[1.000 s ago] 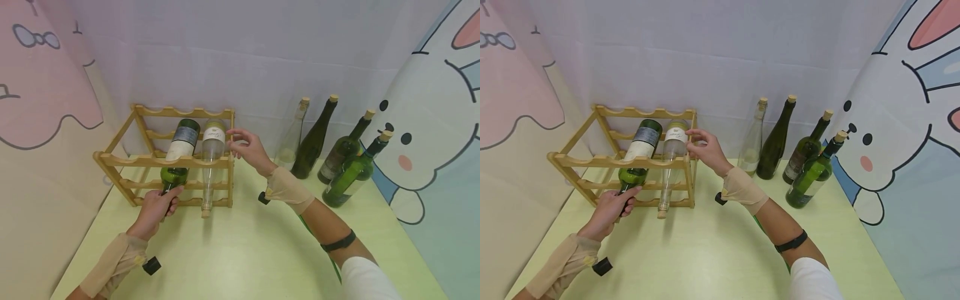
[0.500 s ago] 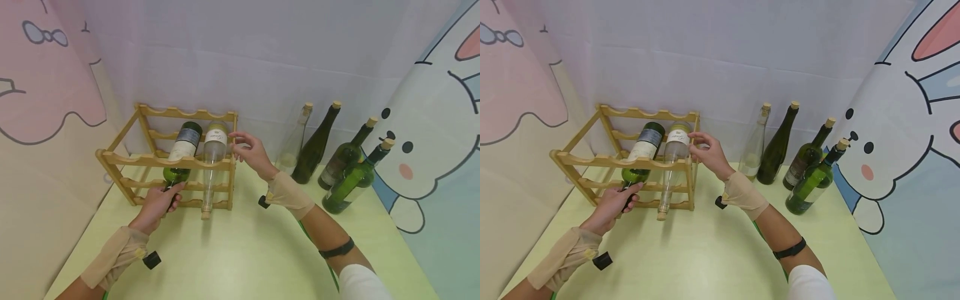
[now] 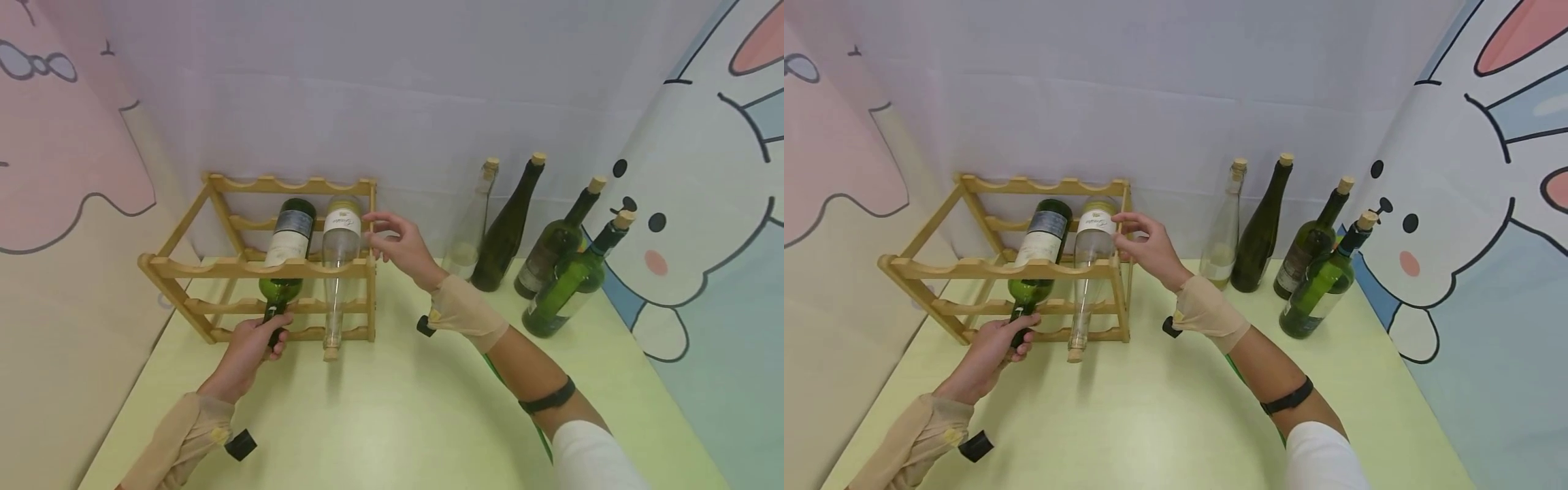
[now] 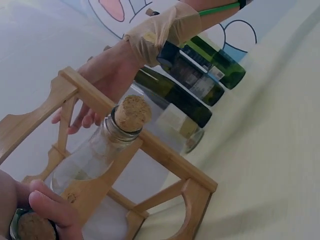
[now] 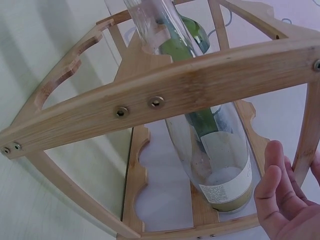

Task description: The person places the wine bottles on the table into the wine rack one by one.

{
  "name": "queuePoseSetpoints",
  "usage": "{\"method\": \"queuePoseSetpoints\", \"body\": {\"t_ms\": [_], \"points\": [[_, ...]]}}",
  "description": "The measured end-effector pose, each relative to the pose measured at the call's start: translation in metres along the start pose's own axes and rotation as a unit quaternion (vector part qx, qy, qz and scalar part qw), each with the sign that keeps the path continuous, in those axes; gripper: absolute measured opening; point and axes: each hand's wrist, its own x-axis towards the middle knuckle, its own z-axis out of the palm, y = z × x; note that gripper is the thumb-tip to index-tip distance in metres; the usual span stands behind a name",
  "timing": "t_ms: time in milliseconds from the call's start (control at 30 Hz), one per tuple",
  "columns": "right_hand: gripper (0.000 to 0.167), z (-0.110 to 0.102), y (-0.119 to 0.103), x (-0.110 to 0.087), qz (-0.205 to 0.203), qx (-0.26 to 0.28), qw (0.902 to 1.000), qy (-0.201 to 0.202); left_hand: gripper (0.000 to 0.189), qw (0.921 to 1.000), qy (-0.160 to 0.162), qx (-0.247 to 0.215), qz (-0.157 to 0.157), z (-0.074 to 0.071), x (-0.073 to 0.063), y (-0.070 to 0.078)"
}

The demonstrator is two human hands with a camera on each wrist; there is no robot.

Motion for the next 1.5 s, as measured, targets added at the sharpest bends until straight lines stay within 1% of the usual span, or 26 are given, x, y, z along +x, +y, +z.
{"method": "queuePoseSetpoints", "body": {"t_ms": [67, 167, 267, 333, 500, 567, 867, 1067, 1167, 1367, 1500], "points": [[0.04, 0.001, 0.0, 0.0, 0.001, -0.001, 1.0, -0.003, 0.033, 1.0, -0.005, -0.004, 0.0, 0.0, -0.005, -0.006], [0.041, 0.0, -0.001, 0.0, -0.002, 0.0, 1.0, -0.004, 0.039, 0.9999, -0.007, -0.005, 0.014, 0.001, -0.011, -0.013], [0.044, -0.001, 0.0, 0.001, -0.007, 0.001, 1.0, -0.004, 0.043, 0.9995, -0.007, -0.006, 0.029, 0.003, -0.012, -0.017], [0.044, -0.002, 0.001, 0.001, -0.008, 0.003, 1.0, -0.004, 0.042, 0.9992, -0.007, -0.005, 0.038, 0.004, -0.012, -0.018], [0.045, -0.001, 0.002, 0.002, -0.006, 0.004, 1.0, -0.005, 0.037, 0.9988, -0.003, 0.002, 0.05, 0.005, -0.009, -0.019], [0.045, 0.0, 0.002, 0.001, -0.005, 0.004, 1.0, -0.005, 0.038, 0.9987, -0.003, 0.004, 0.051, 0.004, -0.008, -0.019], [0.044, -0.001, 0.002, 0.001, -0.004, 0.0, 1.0, -0.001, 0.04, 0.9989, -0.01, 0.007, 0.045, 0.0, 0.0, -0.016], [0.038, 0.001, 0.001, 0.001, -0.003, 0.0, 1.0, 0.004, 0.045, 0.9991, -0.006, 0.002, 0.042, 0.0, 0.0, -0.015], [0.038, 0.001, 0.001, 0.001, -0.003, 0.001, 1.0, 0.003, 0.045, 0.9991, -0.007, 0.005, 0.042, -0.001, 0.0, -0.015], [0.043, 0.001, 0.0, 0.001, -0.003, 0.0, 1.0, 0.001, 0.051, 0.9981, -0.019, 0.027, 0.052, -0.004, 0.002, -0.017], [0.044, 0.001, 0.0, 0.001, -0.003, -0.001, 1.0, 0.0, 0.052, 0.9969, -0.019, 0.048, 0.059, -0.005, 0.003, -0.017]]}}
